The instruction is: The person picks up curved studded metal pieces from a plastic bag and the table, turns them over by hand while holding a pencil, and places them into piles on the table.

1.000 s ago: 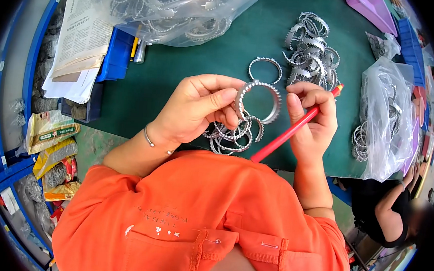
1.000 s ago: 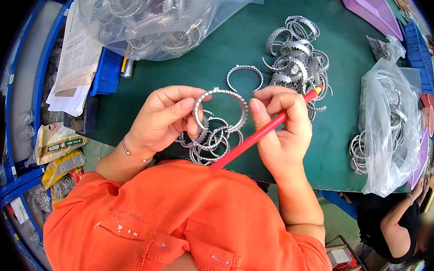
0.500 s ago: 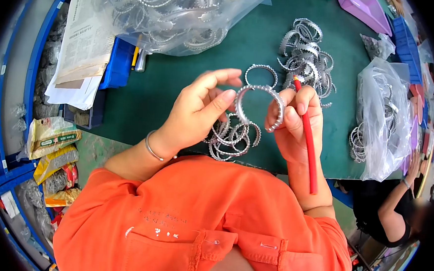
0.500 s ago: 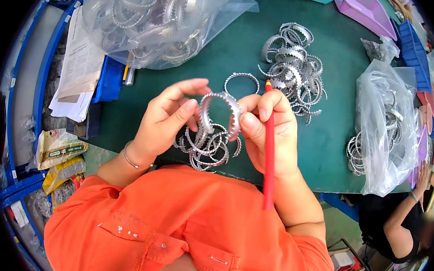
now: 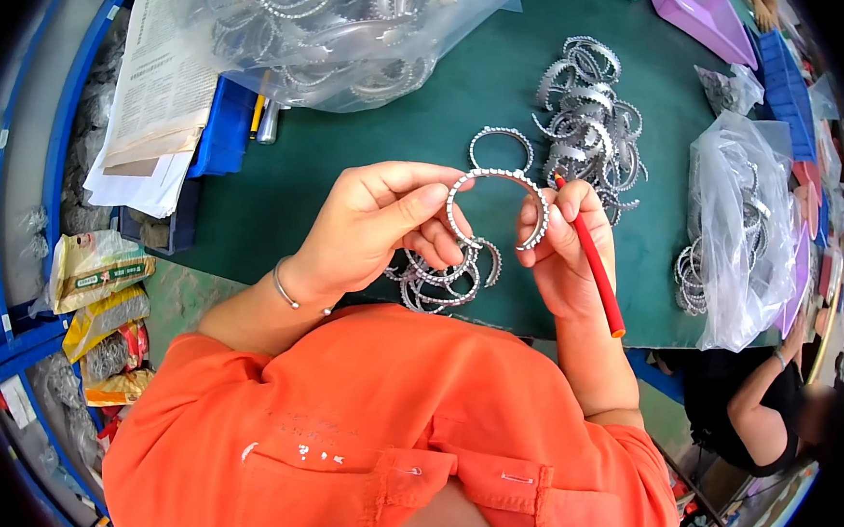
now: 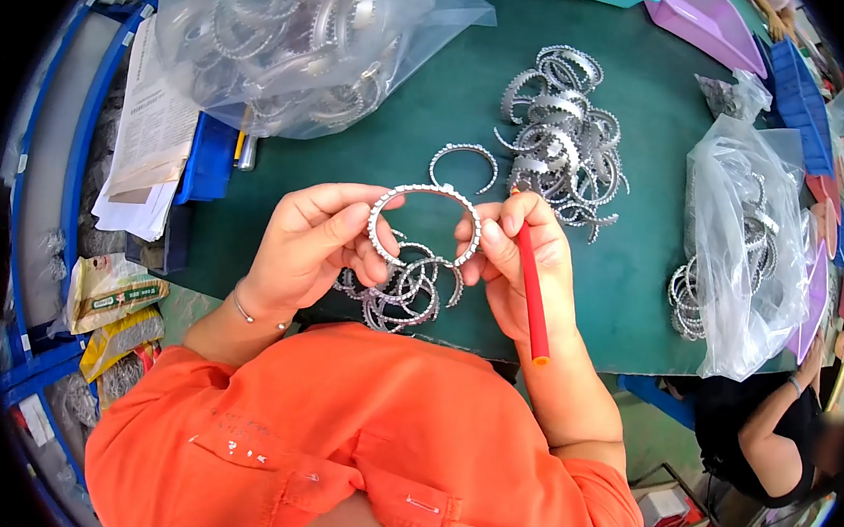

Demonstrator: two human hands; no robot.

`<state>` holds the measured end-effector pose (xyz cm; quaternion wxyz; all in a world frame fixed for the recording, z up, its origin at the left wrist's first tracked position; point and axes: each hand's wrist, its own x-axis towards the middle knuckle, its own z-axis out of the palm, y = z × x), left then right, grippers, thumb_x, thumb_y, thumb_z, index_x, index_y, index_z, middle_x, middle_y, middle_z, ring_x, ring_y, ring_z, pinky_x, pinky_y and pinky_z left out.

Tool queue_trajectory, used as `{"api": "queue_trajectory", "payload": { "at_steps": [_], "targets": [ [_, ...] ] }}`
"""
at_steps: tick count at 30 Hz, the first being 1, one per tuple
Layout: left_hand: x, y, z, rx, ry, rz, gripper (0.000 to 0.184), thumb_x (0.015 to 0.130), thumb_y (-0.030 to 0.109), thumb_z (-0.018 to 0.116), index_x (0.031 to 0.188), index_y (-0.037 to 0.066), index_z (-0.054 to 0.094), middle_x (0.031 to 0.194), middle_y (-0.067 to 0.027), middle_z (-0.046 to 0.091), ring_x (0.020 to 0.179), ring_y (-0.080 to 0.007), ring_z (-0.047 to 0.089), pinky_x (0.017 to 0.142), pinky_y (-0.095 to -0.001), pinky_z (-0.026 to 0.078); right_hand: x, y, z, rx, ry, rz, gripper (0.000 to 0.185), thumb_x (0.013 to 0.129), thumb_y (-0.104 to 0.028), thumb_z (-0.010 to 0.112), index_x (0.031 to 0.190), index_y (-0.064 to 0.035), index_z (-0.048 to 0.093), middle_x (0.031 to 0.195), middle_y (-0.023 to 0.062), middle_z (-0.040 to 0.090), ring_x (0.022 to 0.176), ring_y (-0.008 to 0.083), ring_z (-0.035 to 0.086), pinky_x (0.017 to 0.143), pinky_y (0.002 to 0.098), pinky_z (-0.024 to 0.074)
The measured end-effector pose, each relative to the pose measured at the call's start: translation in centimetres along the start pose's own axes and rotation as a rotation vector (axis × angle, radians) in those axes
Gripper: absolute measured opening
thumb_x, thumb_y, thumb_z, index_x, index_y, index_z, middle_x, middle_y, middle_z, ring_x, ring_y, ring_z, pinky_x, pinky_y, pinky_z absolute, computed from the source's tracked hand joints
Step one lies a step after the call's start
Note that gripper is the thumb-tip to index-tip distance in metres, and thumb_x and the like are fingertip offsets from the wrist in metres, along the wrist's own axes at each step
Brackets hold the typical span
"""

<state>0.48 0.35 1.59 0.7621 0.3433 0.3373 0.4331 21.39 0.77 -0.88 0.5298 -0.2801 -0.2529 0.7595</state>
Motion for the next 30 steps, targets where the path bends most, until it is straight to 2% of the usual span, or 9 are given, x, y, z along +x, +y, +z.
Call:
{"api": "queue_trajectory", "payload": {
  "at_steps": [8,13,15,17,19,25,28,30],
  "targets": [
    [0.20,-0.49,-0.29,-0.027,0.013,-0.012,0.025,0.090,0.012,0.045,0.108,-0.004,0.052,0.083,-0.0141,0.061,0.067,-0.0169,0.063,0.057,-0.0238,0.053,-0.24,-0.04,-0.01,-0.071,0.030,-0.023,0.016,0.083,-0.001,0.055,0.081,-0.0102,0.042,0.083,0.0132,0.057,0.056,0.0119,0.054,0.046,0.0197,0.0432],
    [0.28,-0.53,-0.24,-0.012,0.041,-0.015,0.025,0.090,0.013,0.046,0.108,-0.003,0.053,0.084,-0.0135,0.061,0.067,-0.0162,0.062,0.057,-0.0238,0.053,-0.45,-0.40,0.34,-0.253,0.021,-0.162,0.016,0.082,0.003,0.054,0.081,-0.0074,0.041,0.084,0.0150,0.057,0.052,0.0113,0.054,0.043,0.0190,0.0422],
    [0.30,-0.53,-0.07,-0.010,0.055,-0.007,0.025,0.090,0.014,0.047,0.107,-0.002,0.054,0.085,-0.0132,0.061,0.067,-0.0159,0.062,0.057,-0.0238,0.053,-0.43,-0.47,0.10,-0.292,-0.013,-0.183,0.017,0.081,0.004,0.054,0.081,-0.0064,0.041,0.086,0.0151,0.057,0.054,0.0119,0.056,0.044,0.0191,0.0431],
    [0.32,-0.63,0.18,0.169,0.114,0.059,0.024,0.089,0.015,0.049,0.106,-0.001,0.055,0.085,-0.0123,0.061,0.068,-0.0154,0.062,0.058,-0.0239,0.053,-0.53,-0.62,0.25,-0.383,0.013,-0.219,0.017,0.081,0.004,0.054,0.081,-0.0056,0.040,0.088,0.0147,0.057,0.058,0.0131,0.059,0.046,0.0192,0.0450],
    [0.42,-0.93,0.11,0.164,0.112,0.090,0.024,0.089,0.015,0.050,0.105,-0.001,0.055,0.085,-0.0118,0.061,0.068,-0.0151,0.062,0.058,-0.0233,0.053,-0.41,-0.59,0.26,-0.389,-0.010,-0.254,0.017,0.081,0.004,0.054,0.080,-0.0050,0.040,0.089,0.0140,0.056,0.062,0.0143,0.060,0.049,0.0202,0.0469],
    [0.49,-0.82,-0.07,0.124,0.108,0.073,0.022,0.090,0.016,0.047,0.100,-0.003,0.053,0.076,-0.0142,0.061,0.057,-0.0158,0.061,0.050,-0.0240,0.053,-0.15,-0.61,0.70,-0.403,-0.039,-0.250,0.016,0.082,0.004,0.053,0.081,-0.0042,0.039,0.085,0.0154,0.056,0.060,0.0151,0.059,0.051,0.0227,0.0492],
    [0.51,-0.34,0.11,0.055,0.144,-0.051,0.023,0.090,0.017,0.046,0.095,-0.005,0.053,0.069,-0.0119,0.060,0.051,-0.0142,0.059,0.046,-0.0219,0.050,-0.20,-0.48,0.70,-0.393,-0.015,-0.199,0.015,0.082,0.004,0.053,0.081,-0.0036,0.039,0.082,0.0163,0.057,0.059,0.0155,0.059,0.050,0.0228,0.0493],
    [0.54,-0.32,0.09,0.031,0.143,-0.064,0.023,0.090,0.017,0.046,0.094,-0.005,0.053,0.068,-0.0116,0.060,0.050,-0.0137,0.059,0.046,-0.0217,0.050,-0.15,-0.38,0.62,-0.391,-0.012,-0.194,0.015,0.082,0.003,0.053,0.081,-0.0037,0.039,0.081,0.0161,0.057,0.059,0.0153,0.059,0.049,0.0224,0.0489]
  ]
}}
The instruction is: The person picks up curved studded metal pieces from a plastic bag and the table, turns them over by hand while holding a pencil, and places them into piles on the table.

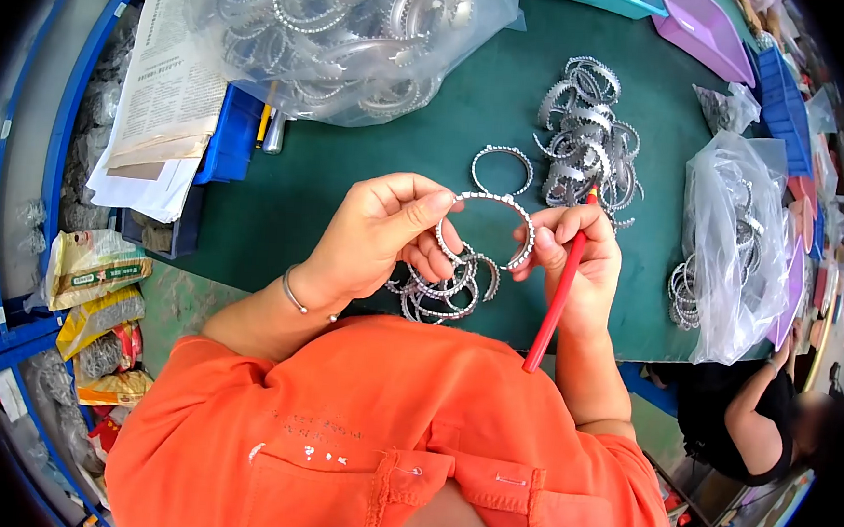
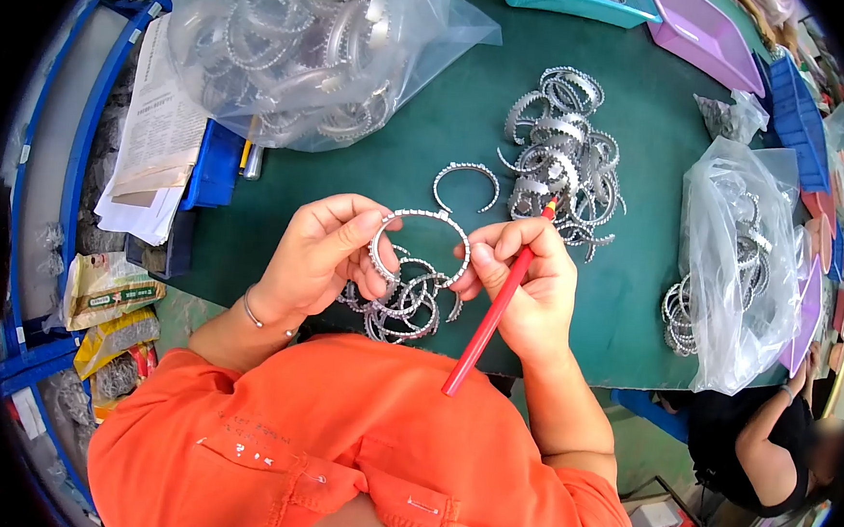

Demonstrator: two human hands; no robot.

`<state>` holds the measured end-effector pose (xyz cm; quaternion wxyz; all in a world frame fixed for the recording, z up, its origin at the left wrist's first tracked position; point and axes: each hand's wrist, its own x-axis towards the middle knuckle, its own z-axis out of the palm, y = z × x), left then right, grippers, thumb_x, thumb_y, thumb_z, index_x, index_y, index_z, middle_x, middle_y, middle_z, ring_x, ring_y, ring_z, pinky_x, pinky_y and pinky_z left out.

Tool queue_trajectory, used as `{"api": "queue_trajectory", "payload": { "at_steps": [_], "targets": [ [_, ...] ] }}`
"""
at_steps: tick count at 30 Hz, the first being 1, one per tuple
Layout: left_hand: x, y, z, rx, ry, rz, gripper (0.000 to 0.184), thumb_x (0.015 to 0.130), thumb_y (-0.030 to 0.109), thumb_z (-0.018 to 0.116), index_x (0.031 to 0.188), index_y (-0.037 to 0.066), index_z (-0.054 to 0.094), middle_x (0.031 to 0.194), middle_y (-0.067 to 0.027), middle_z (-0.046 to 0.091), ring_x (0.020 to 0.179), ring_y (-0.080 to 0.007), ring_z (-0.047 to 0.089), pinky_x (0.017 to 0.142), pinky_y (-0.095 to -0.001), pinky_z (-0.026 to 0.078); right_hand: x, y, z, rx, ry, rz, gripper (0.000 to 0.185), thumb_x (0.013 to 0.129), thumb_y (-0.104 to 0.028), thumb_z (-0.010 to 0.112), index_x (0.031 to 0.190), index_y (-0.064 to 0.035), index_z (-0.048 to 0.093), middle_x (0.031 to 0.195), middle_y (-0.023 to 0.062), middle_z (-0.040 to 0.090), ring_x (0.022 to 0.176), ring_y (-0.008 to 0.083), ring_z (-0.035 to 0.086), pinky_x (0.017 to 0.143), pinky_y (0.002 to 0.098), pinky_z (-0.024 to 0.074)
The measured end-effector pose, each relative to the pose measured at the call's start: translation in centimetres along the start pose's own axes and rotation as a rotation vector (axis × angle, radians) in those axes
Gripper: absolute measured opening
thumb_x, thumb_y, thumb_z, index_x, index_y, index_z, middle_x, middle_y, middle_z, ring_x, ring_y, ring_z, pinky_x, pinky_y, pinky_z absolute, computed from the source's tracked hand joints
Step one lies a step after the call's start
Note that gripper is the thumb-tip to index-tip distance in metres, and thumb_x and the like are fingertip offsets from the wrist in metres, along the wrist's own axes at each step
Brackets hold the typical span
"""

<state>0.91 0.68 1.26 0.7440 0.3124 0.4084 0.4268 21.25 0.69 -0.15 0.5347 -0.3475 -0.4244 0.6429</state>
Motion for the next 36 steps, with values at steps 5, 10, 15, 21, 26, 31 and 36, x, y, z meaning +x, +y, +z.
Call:
{"api": "queue_trajectory", "payload": {
  "at_steps": [5,10,15,21,26,31,36],
  "targets": [
    [0.1,0.0,-0.2,-0.033,-0.003,-0.030,0.023,0.090,0.017,0.046,0.093,-0.004,0.053,0.067,-0.0110,0.060,0.048,-0.0126,0.058,0.045,-0.0211,0.049,0.0,-0.2,0.1,-0.009,0.006,0.022,0.015,0.082,0.003,0.053,0.081,-0.0041,0.039,0.081,0.0154,0.057,0.058,0.0144,0.059,0.047,0.0203,0.0470],
    [0.1,-0.1,0.1,0.027,0.046,-0.003,0.021,0.089,0.016,0.047,0.093,-0.004,0.053,0.068,-0.0112,0.060,0.049,-0.0145,0.058,0.045,-0.0232,0.050,0.0,-0.2,0.1,-0.043,0.021,0.030,0.015,0.082,0.003,0.052,0.082,-0.0054,0.039,0.082,0.0142,0.057,0.057,0.0123,0.058,0.044,0.0177,0.0430],
    [0.3,-0.2,0.6,0.222,0.034,0.202,0.017,0.085,0.002,0.051,0.099,-0.007,0.054,0.082,-0.0135,0.060,0.071,-0.0213,0.063,0.063,-0.0293,0.053,0.4,-0.6,0.3,-0.037,0.091,-0.016,0.015,0.082,0.001,0.053,0.084,-0.0048,0.040,0.087,0.0127,0.057,0.062,0.0122,0.058,0.050,0.0204,0.0454],
    [0.5,-0.2,0.6,0.245,-0.129,0.404,0.019,0.076,-0.011,0.055,0.095,-0.007,0.057,0.110,-0.0147,0.049,0.103,-0.0258,0.053,0.089,-0.0352,0.046,1.2,-0.8,-0.3,-0.080,-0.027,-0.167,0.020,0.077,0.005,0.059,0.086,-0.0034,0.043,0.099,0.0138,0.055,0.077,0.0076,0.050,0.066,0.0217,0.0447],
    [0.5,-0.2,0.8,-0.002,-0.035,0.286,0.034,0.075,-0.011,0.057,0.108,-0.005,0.050,0.110,-0.0159,0.051,0.096,-0.0262,0.058,0.083,-0.0328,0.048,1.5,-1.5,-0.3,-0.216,-0.125,-0.259,0.023,0.074,0.009,0.060,0.083,-0.0041,0.043,0.106,0.0190,0.052,0.091,0.0215,0.057,0.077,0.0324,0.0487],
    [0.7,-0.5,0.2,0.137,0.004,0.252,0.024,0.076,-0.009,0.058,0.099,-0.007,0.053,0.094,-0.0169,0.059,0.092,-0.0258,0.059,0.075,-0.0320,0.052,2.0,-2.4,0.0,-0.358,-0.246,-0.464,0.025,0.072,0.011,0.062,0.083,-0.0038,0.044,0.108,0.0205,0.052,0.096,0.0229,0.057,0.079,0.0312,0.0484],
    [0.9,0.0,0.3,0.169,-0.076,0.265,0.024,0.077,-0.010,0.057,0.100,-0.008,0.053,0.099,-0.0147,0.058,0.090,-0.0221,0.060,0.075,-0.0286,0.052,2.8,-1.4,-0.1,-0.359,-0.206,-0.417,0.028,0.069,0.009,0.065,0.087,-0.0030,0.047,0.098,0.0194,0.057,0.091,0.0224,0.058,0.076,0.0317,0.0476]
  ]
}}
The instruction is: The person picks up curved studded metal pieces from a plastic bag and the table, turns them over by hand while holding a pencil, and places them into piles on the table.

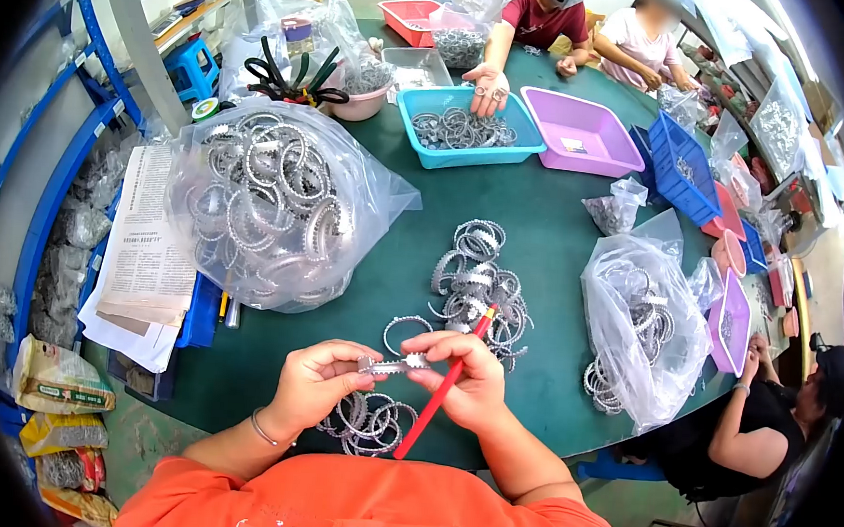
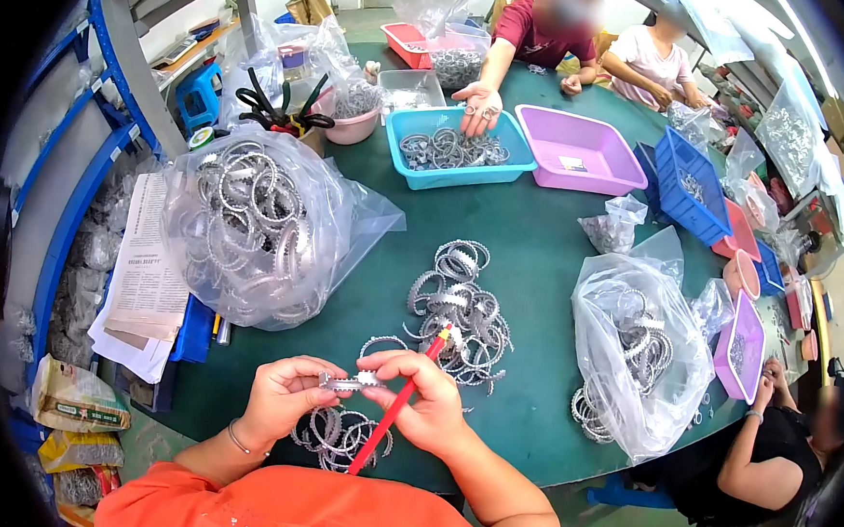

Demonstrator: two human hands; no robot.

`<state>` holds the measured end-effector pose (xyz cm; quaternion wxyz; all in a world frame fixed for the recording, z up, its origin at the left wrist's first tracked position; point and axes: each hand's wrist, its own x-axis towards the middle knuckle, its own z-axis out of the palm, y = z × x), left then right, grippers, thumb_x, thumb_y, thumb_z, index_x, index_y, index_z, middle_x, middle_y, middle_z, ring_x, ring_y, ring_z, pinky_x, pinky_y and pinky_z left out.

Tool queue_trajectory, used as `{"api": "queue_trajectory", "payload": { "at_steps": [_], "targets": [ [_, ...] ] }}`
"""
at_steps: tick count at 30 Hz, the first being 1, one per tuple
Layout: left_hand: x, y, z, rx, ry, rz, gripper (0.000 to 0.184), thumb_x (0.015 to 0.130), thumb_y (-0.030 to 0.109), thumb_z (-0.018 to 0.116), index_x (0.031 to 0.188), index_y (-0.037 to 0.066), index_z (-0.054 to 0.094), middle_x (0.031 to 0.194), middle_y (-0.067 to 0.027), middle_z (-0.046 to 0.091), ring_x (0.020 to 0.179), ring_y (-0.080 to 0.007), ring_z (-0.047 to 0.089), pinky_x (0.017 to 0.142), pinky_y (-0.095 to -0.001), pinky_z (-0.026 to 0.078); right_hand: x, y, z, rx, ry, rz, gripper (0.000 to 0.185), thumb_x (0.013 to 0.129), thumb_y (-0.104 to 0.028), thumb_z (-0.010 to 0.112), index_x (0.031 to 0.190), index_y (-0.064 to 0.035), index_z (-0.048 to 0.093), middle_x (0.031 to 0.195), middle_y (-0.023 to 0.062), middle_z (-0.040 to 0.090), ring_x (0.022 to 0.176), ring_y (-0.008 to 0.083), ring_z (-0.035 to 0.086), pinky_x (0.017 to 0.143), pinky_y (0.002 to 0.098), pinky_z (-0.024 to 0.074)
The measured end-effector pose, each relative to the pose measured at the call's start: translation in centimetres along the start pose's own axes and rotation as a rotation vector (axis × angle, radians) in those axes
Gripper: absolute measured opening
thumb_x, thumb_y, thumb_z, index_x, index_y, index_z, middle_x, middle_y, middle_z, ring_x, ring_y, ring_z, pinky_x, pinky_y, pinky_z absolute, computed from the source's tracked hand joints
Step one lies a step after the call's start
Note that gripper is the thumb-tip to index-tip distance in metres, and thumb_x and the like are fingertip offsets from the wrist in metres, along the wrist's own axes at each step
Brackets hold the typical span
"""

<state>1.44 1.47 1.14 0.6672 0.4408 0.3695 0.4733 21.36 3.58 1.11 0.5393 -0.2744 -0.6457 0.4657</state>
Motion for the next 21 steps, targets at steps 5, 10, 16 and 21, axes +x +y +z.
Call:
{"api": "queue_trajectory", "payload": {
  "at_steps": [5,10,16,21],
  "targets": [
    [0.4,-0.2,0.2,-0.013,0.013,0.152,0.020,0.078,-0.010,0.055,0.097,-0.008,0.053,0.102,-0.0144,0.056,0.087,-0.0215,0.061,0.074,-0.0279,0.051,0.9,-0.4,-0.3,0.170,0.081,-0.077,0.025,0.074,-0.003,0.067,0.090,-0.0015,0.048,0.095,0.0163,0.059,0.089,0.0225,0.057,0.079,0.0334,0.0450],
    [0.8,-0.2,-0.2,0.007,0.069,0.137,0.019,0.077,-0.009,0.055,0.096,-0.005,0.053,0.097,-0.0160,0.057,0.084,-0.0224,0.061,0.072,-0.0295,0.053,4.9,-4.2,-2.4,0.262,0.368,-0.509,0.020,0.088,-0.023,0.048,0.087,-0.0041,0.041,0.085,0.0154,0.057,0.072,0.0237,0.054,0.069,0.0346,0.0449],
    [0.7,-0.3,0.0,-0.015,0.003,0.090,0.018,0.080,-0.006,0.054,0.098,-0.006,0.052,0.096,-0.0118,0.058,0.087,-0.0195,0.060,0.072,-0.0273,0.051,6.4,-15.8,0.0,0.602,0.271,-1.394,0.008,0.077,-0.005,0.057,0.079,-0.0040,0.049,0.080,0.0097,0.054,0.069,0.0170,0.051,0.061,0.0308,0.0486],
    [0.5,-0.3,0.2,-0.093,0.014,0.057,0.019,0.081,-0.004,0.055,0.100,-0.006,0.052,0.095,-0.0104,0.057,0.087,-0.0188,0.060,0.074,-0.0268,0.049,4.8,-19.3,1.0,0.840,-0.354,-1.194,0.012,0.065,0.008,0.059,0.075,0.0014,0.060,0.084,0.0119,0.059,0.077,0.0208,0.057,0.064,0.0322,0.0534]
  ]
}}
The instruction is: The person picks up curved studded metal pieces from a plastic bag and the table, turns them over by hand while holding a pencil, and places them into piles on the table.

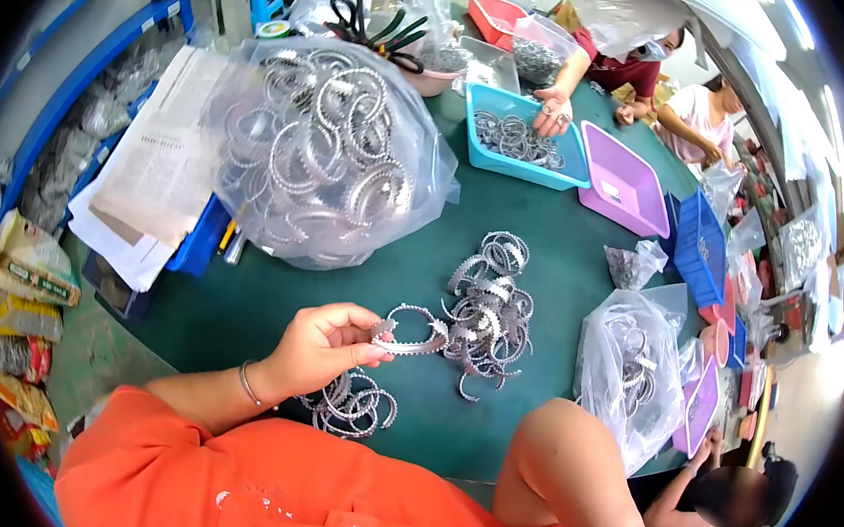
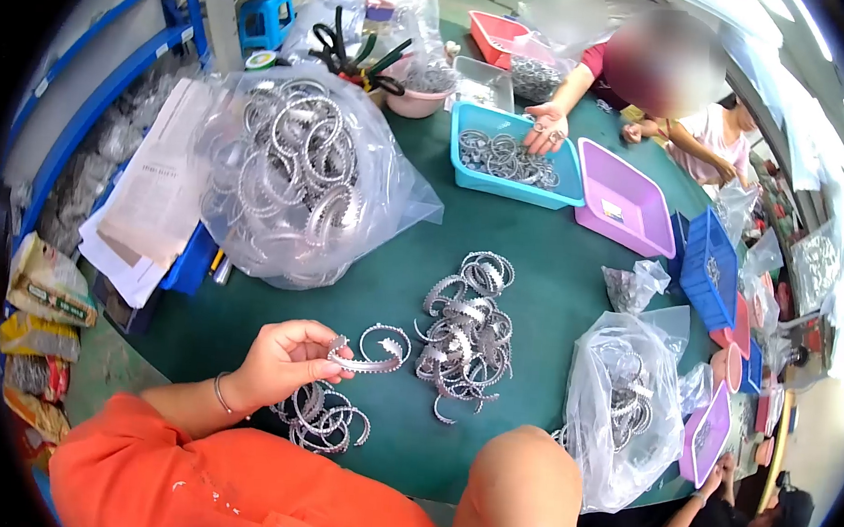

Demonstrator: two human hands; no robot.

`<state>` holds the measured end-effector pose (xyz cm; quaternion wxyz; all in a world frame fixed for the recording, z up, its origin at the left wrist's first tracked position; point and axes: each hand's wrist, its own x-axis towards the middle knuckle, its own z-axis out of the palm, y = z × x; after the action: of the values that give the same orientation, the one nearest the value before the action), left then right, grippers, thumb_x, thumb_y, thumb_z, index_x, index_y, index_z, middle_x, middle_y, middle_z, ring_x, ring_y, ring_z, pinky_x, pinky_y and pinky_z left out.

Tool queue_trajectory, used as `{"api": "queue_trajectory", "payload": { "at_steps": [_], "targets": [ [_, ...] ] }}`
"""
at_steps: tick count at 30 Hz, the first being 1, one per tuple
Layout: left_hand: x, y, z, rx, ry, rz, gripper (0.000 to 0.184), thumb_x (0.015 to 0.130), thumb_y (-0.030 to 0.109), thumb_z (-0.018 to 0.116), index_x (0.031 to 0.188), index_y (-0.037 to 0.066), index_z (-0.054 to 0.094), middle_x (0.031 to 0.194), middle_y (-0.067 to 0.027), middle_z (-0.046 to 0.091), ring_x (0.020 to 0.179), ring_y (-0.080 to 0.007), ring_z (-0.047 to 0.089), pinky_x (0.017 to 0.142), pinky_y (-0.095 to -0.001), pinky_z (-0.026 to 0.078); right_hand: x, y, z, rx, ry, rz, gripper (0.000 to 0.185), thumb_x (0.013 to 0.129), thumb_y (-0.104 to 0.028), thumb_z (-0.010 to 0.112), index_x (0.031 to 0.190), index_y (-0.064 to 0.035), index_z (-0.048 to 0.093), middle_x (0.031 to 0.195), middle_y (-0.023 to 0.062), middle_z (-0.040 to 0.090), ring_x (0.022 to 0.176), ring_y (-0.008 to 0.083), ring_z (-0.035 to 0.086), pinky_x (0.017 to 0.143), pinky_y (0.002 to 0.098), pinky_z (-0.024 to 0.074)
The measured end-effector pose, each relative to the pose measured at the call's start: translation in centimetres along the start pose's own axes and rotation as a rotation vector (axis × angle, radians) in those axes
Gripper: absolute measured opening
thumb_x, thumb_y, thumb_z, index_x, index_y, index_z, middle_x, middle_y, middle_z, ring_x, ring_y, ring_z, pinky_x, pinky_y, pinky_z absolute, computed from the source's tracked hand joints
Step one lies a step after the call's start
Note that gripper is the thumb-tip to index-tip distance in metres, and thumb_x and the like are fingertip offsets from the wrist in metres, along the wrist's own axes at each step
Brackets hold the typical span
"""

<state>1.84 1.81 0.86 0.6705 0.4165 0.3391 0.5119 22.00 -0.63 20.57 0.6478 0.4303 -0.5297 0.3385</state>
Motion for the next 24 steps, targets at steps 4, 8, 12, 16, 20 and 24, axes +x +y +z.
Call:
{"api": "queue_trajectory", "payload": {
  "at_steps": [4,8,12,16,20,24],
  "targets": [
    [-0.02,-0.43,-0.15,-0.005,-0.002,0.001,0.020,0.081,-0.004,0.055,0.100,-0.006,0.052,0.096,-0.0109,0.057,0.087,-0.0195,0.060,0.074,-0.0275,0.050,-0.12,-0.03,-0.05,-0.038,-0.020,0.098,0.012,0.066,0.008,0.058,0.076,0.0016,0.059,0.084,0.0121,0.058,0.077,0.0210,0.057,0.065,0.0329,0.0532],
    [0.08,-0.45,-0.50,0.017,0.022,-0.013,0.018,0.080,-0.004,0.056,0.097,-0.005,0.052,0.093,-0.0131,0.058,0.084,-0.0222,0.062,0.071,-0.0290,0.052,-0.26,0.16,-0.13,-0.042,-0.025,0.145,0.012,0.067,0.007,0.057,0.077,0.0018,0.059,0.084,0.0123,0.058,0.078,0.0213,0.056,0.065,0.0336,0.0530],
    [0.25,-0.44,-0.72,-0.002,0.029,-0.005,0.018,0.080,-0.005,0.056,0.097,-0.004,0.052,0.093,-0.0128,0.058,0.084,-0.0216,0.062,0.071,-0.0285,0.051,-0.31,0.31,-0.27,-0.038,-0.017,0.155,0.012,0.068,0.007,0.056,0.078,0.0020,0.059,0.085,0.0124,0.057,0.078,0.0215,0.056,0.066,0.0344,0.0528],
    [0.33,-0.68,-0.77,0.003,0.022,-0.017,0.019,0.079,-0.005,0.057,0.097,-0.004,0.052,0.093,-0.0126,0.058,0.084,-0.0214,0.061,0.071,-0.0281,0.051,-0.31,0.21,-0.38,-0.038,-0.022,0.168,0.012,0.068,0.007,0.055,0.079,0.0022,0.058,0.085,0.0126,0.057,0.078,0.0218,0.056,0.067,0.0351,0.0526],
    [0.28,-0.69,-0.73,-0.005,0.021,-0.022,0.019,0.079,-0.005,0.057,0.097,-0.004,0.052,0.093,-0.0126,0.058,0.085,-0.0216,0.061,0.072,-0.0281,0.051,-0.38,0.20,-0.46,-0.044,-0.022,0.176,0.012,0.069,0.006,0.054,0.080,0.0024,0.058,0.085,0.0128,0.057,0.078,0.0221,0.056,0.067,0.0358,0.0524],
    [0.26,-0.63,-0.60,-0.010,0.025,-0.030,0.019,0.079,-0.005,0.057,0.097,-0.004,0.052,0.093,-0.0126,0.058,0.084,-0.0219,0.062,0.071,-0.0282,0.051,-0.37,0.12,-0.49,-0.037,-0.019,0.180,0.012,0.070,0.006,0.053,0.080,0.0026,0.058,0.085,0.0129,0.056,0.078,0.0223,0.055,0.068,0.0365,0.0522]
  ]
}}
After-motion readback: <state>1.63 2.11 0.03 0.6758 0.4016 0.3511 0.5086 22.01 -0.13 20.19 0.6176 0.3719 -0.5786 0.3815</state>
